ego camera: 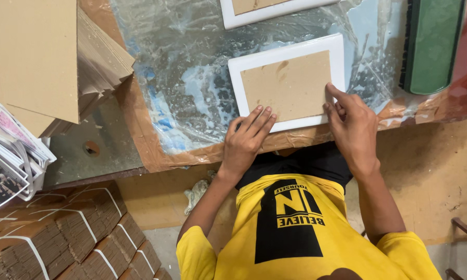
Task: The person applies glue using a handheld sponge to white paper frames, then attaches cardboard rectangles to the back of them one by one.
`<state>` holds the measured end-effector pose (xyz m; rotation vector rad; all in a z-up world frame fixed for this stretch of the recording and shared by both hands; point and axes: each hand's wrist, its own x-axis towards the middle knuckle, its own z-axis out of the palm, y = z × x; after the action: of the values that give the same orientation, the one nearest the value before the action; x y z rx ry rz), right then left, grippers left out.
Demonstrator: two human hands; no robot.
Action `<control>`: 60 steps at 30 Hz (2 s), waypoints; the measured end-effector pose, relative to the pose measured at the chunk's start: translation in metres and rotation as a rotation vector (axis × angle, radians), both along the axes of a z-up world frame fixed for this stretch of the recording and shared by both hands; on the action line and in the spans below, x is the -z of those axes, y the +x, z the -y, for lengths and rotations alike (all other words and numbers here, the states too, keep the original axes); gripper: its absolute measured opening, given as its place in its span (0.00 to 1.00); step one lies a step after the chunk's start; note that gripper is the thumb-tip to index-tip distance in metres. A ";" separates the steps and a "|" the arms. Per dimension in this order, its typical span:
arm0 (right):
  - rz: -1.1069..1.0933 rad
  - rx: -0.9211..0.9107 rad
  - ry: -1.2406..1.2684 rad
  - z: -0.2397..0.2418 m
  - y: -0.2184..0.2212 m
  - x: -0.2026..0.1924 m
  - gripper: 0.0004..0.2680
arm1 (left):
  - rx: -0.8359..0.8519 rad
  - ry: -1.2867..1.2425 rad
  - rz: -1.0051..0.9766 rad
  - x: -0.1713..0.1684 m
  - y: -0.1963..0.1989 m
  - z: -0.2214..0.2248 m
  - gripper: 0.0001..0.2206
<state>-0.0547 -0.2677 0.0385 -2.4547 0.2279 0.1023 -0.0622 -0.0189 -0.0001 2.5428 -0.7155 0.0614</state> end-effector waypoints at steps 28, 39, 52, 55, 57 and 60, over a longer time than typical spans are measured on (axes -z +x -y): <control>0.126 -0.294 -0.296 -0.046 0.007 0.013 0.19 | -0.488 0.018 -0.157 0.006 0.067 0.009 0.29; 0.124 -0.294 -0.303 -0.047 0.008 0.014 0.19 | -0.485 -0.165 -0.313 0.001 0.082 0.001 0.26; 0.163 -0.295 -0.292 -0.045 0.006 0.019 0.19 | -0.495 -0.086 -0.143 0.022 0.072 0.008 0.31; 0.159 -0.294 -0.286 -0.045 0.004 0.020 0.19 | -0.524 -0.073 -0.103 0.023 0.065 0.011 0.31; 0.168 -0.293 -0.280 -0.045 0.004 0.020 0.19 | -0.547 -0.087 -0.109 0.020 0.064 0.012 0.29; 0.158 -0.282 -0.290 -0.045 0.008 0.019 0.19 | -0.558 -0.122 -0.171 0.013 0.069 0.012 0.27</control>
<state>-0.0470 -0.2223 0.0191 -2.7547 -0.1864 -0.0044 0.0072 -0.0309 -0.0128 2.5131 0.0733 0.0698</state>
